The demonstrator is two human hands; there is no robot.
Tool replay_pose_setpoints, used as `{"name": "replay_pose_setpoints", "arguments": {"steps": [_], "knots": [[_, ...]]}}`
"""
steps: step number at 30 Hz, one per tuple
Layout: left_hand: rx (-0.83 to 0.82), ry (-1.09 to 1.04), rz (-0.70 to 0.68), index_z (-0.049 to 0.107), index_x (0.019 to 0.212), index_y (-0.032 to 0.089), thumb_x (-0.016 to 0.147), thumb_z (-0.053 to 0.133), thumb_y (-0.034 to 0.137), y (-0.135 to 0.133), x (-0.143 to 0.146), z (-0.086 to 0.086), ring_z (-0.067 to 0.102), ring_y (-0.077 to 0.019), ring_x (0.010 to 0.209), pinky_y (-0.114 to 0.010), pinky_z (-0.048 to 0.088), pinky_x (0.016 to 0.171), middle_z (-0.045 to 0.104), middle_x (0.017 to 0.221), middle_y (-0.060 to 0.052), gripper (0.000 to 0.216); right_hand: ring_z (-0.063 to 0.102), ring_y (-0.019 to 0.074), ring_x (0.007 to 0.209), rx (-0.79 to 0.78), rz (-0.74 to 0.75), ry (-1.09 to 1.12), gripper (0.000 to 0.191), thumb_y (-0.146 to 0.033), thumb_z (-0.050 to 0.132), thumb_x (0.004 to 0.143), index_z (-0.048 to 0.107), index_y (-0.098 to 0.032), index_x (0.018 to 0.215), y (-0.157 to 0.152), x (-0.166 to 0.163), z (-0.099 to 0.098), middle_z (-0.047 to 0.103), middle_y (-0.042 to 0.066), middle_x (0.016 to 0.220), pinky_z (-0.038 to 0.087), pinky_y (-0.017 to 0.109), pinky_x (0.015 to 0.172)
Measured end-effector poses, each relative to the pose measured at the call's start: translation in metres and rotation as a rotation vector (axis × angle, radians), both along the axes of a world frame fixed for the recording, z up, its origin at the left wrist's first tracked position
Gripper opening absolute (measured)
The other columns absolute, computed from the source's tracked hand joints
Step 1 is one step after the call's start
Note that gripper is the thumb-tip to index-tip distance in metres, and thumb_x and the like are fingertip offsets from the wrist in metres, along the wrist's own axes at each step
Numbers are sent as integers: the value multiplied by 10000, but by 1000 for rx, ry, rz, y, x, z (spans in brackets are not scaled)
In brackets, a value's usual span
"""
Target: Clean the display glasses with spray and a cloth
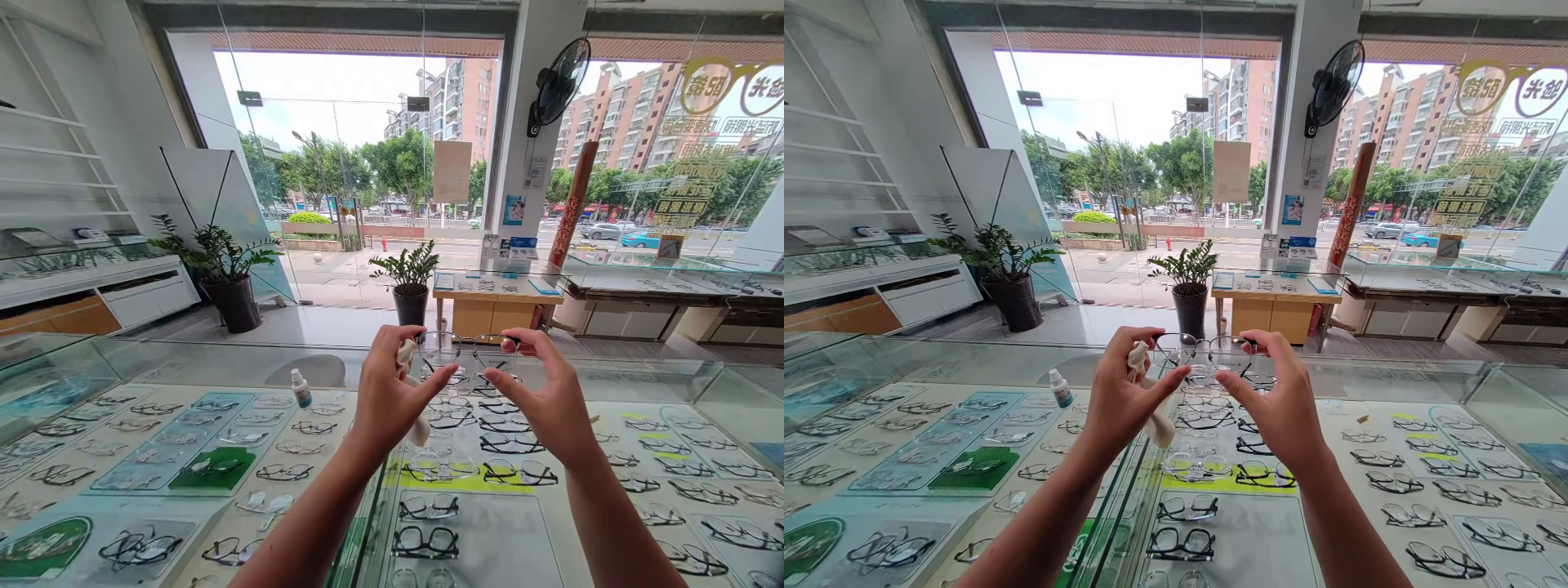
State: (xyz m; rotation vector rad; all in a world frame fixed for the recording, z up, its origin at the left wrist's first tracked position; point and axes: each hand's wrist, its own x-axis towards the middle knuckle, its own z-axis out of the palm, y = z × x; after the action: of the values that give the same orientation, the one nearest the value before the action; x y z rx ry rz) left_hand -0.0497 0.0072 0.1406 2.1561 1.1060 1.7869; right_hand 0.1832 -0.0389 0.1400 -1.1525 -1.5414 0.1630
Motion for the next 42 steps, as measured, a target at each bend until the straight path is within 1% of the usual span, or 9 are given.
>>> {"name": "replay_pose_setpoints", "arguments": {"steps": [3, 10, 15, 20, 26, 33, 36, 39, 42], "knots": [[13, 4, 16, 679, 1207, 240, 838, 904, 468, -2, 1, 1, 544, -128, 728, -280, 458, 597, 640, 1076, -38, 488, 691, 326, 1157, -25, 3, -4, 538, -630, 825, 899, 685, -316, 1313, -1, 0, 1, 757, 84, 1230, 566, 549, 1034], [20, 8, 26, 679, 1211, 236, 841, 900, 454, -4, 2, 1, 551, -131, 733, -281, 467, 606, 641, 1084, -42, 483, 702, 328, 1144, 12, 13, -17, 528, -619, 821, 903, 693, -305, 1308, 2, 3, 0, 759, 96, 1234, 579, 552, 1029], [22, 8, 32, 679, 1219, 240, 838, 904, 449, -4, 2, 0, 573, -143, 767, -283, 479, 622, 646, 1104, -44, 489, 698, 323, 1159, 0, 18, -12, 523, -613, 825, 904, 688, -311, 1308, 1, 3, 0, 754, 88, 1244, 573, 553, 1046], [26, 10, 37, 676, 1228, 241, 842, 905, 457, -4, 2, -1, 561, -137, 751, -294, 483, 626, 649, 1106, -41, 497, 699, 325, 1157, -2, 16, -11, 529, -615, 825, 903, 690, -315, 1317, 1, 3, 0, 755, 96, 1249, 570, 570, 1052], [42, 22, 59, 670, 1229, 246, 844, 908, 458, -7, 3, -2, 612, -169, 833, -313, 497, 656, 650, 1112, -47, 500, 708, 313, 1161, -9, 26, -16, 529, -617, 816, 909, 694, -309, 1322, 2, 3, 0, 761, 90, 1257, 565, 566, 1072], [81, 28, 85, 656, 1227, 246, 835, 926, 441, -8, 5, -2, 596, -166, 838, -309, 496, 660, 642, 1111, -44, 514, 704, 348, 1214, -76, 19, -14, 571, -635, 804, 909, 696, -311, 1367, 2, 3, 0, 767, 106, 1339, 560, 603, 1080], [92, 26, 96, 651, 1227, 245, 832, 929, 436, -10, 6, -2, 615, -179, 875, -306, 500, 652, 647, 1119, -50, 519, 700, 365, 1234, -97, 14, -21, 588, -649, 789, 915, 696, -311, 1386, 2, 4, -2, 762, 115, 1374, 556, 626, 1082], [93, 22, 97, 647, 1229, 247, 836, 927, 442, -11, 6, -3, 625, -192, 907, -307, 505, 650, 647, 1123, -57, 521, 703, 375, 1229, -101, 9, -26, 609, -659, 784, 913, 694, -307, 1402, 3, 4, -3, 765, 122, 1379, 544, 646, 1095], [89, 21, 98, 646, 1230, 248, 841, 922, 438, -11, 7, -3, 618, -186, 883, -307, 506, 645, 644, 1119, -57, 513, 702, 373, 1219, -114, -7, -27, 638, -674, 786, 904, 690, -304, 1416, 4, 5, -4, 763, 119, 1389, 524, 663, 1119]]}}
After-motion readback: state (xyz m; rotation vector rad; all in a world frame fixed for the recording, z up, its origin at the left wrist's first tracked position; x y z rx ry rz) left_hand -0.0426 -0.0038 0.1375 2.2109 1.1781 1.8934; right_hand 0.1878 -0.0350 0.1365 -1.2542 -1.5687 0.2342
